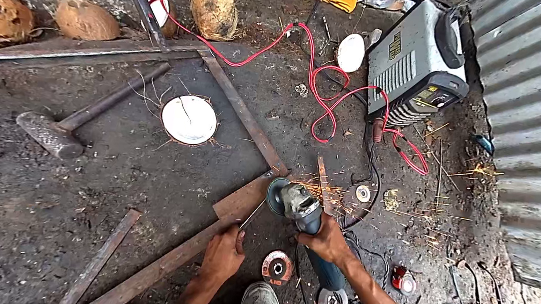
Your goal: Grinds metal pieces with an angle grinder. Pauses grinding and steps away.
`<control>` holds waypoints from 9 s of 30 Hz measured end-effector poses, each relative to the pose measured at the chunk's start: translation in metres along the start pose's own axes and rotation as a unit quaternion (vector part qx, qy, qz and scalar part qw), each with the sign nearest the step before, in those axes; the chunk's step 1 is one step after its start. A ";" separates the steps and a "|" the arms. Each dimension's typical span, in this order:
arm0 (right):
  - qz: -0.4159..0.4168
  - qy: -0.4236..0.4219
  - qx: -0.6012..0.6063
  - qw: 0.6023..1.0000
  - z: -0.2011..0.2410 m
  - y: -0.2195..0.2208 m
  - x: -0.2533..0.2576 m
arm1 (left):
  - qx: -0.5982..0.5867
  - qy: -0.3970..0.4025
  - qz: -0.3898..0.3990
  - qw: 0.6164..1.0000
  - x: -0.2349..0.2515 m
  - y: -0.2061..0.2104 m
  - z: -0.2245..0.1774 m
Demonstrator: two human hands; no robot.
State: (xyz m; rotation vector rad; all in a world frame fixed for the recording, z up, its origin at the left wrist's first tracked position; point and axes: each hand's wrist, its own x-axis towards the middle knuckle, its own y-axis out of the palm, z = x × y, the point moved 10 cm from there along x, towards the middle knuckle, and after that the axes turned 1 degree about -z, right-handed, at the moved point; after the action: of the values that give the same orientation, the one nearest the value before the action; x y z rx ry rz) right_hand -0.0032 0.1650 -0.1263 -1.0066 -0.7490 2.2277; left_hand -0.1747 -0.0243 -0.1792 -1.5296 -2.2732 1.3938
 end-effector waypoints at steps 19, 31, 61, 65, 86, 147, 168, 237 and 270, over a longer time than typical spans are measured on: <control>0.020 0.000 -0.032 0.999 0.005 0.000 -0.004 | 0.035 -0.007 -0.029 0.999 -0.005 0.000 -0.002; 0.002 0.004 -0.028 1.000 0.004 -0.008 0.003 | 0.059 -0.005 -0.049 0.997 -0.006 0.000 -0.006; 0.000 0.007 -0.021 1.000 -0.017 -0.009 -0.032 | 0.214 -0.100 0.035 0.971 -0.015 0.011 -0.017; 0.017 -0.006 -0.049 0.999 -0.013 0.008 -0.035 | 0.261 -0.095 0.019 0.961 -0.015 0.011 -0.021; 0.008 0.014 -0.040 0.999 -0.018 -0.003 -0.017 | 0.269 -0.092 -0.016 0.959 -0.013 0.004 -0.027; -0.001 0.043 -0.208 0.977 0.065 -0.023 0.017 | -0.039 -0.025 0.071 0.996 0.012 -0.029 -0.004; 0.019 0.045 -0.221 0.974 0.072 -0.018 0.013 | -0.009 -0.015 0.048 0.999 0.008 -0.027 -0.008; 0.018 0.006 -0.094 0.995 0.030 0.006 -0.003 | -0.054 0.024 -0.042 0.997 -0.004 -0.009 0.006; 0.017 0.011 -0.088 0.996 0.009 0.008 -0.010 | -0.014 0.030 -0.105 0.994 -0.007 -0.009 0.001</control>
State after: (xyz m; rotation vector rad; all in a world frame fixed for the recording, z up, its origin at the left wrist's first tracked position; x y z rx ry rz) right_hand -0.0070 0.1499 -0.1217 -1.1348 -0.9386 2.2057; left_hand -0.1783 -0.0308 -0.1704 -1.2758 -2.3462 1.2483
